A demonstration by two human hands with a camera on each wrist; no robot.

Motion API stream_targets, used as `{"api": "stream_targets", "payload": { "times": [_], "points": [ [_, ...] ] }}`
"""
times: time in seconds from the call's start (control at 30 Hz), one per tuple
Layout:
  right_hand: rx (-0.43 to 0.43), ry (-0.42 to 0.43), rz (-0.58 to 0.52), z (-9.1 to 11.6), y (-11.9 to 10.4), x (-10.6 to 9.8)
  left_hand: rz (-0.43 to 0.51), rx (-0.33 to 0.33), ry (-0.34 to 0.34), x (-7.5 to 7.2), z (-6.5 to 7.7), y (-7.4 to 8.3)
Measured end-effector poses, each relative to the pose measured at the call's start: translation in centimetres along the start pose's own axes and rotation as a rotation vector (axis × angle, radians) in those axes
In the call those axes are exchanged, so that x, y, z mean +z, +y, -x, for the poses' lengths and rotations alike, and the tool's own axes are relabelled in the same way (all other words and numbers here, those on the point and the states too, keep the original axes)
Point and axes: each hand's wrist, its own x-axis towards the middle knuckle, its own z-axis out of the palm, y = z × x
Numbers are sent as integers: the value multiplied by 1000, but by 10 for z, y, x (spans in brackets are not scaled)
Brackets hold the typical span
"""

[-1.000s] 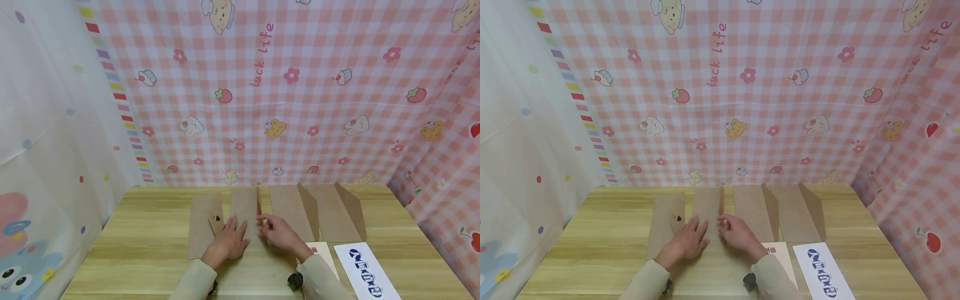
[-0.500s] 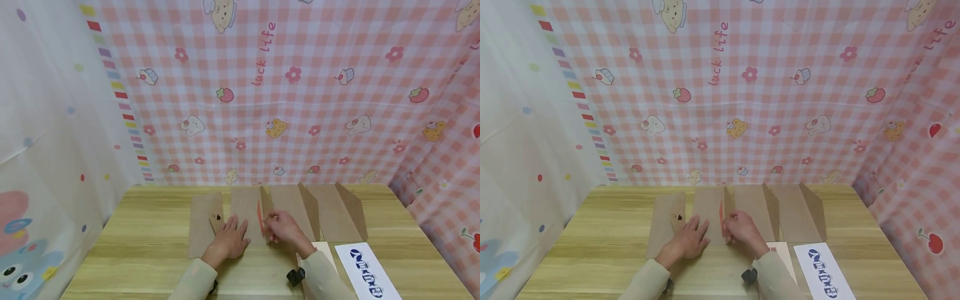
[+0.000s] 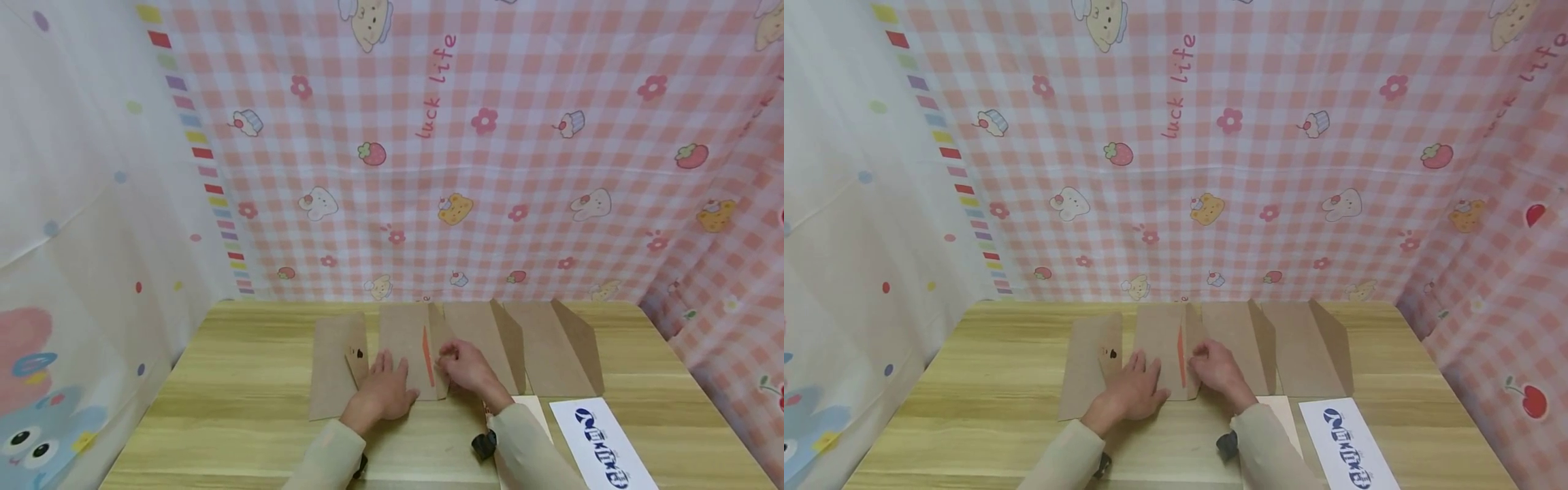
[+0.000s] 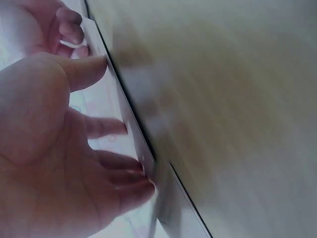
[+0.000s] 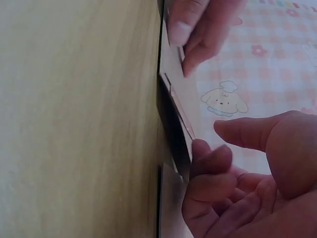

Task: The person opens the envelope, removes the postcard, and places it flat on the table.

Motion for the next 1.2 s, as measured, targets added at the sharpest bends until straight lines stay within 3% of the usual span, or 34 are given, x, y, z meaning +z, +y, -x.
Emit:
{"api": "stream_targets", "payload": {
  "times": [0.2, 0.53, 1.2],
  "points": [
    [-35, 18, 47, -6, 4, 3, -21, -74, 36, 3, -3, 16],
    [-13, -4, 51, -7, 7, 6, -11, -160, 74, 10, -6, 29],
    [-64, -2, 167, -7, 10, 10, -158, -171, 167, 20, -12, 33]
  ]
}}
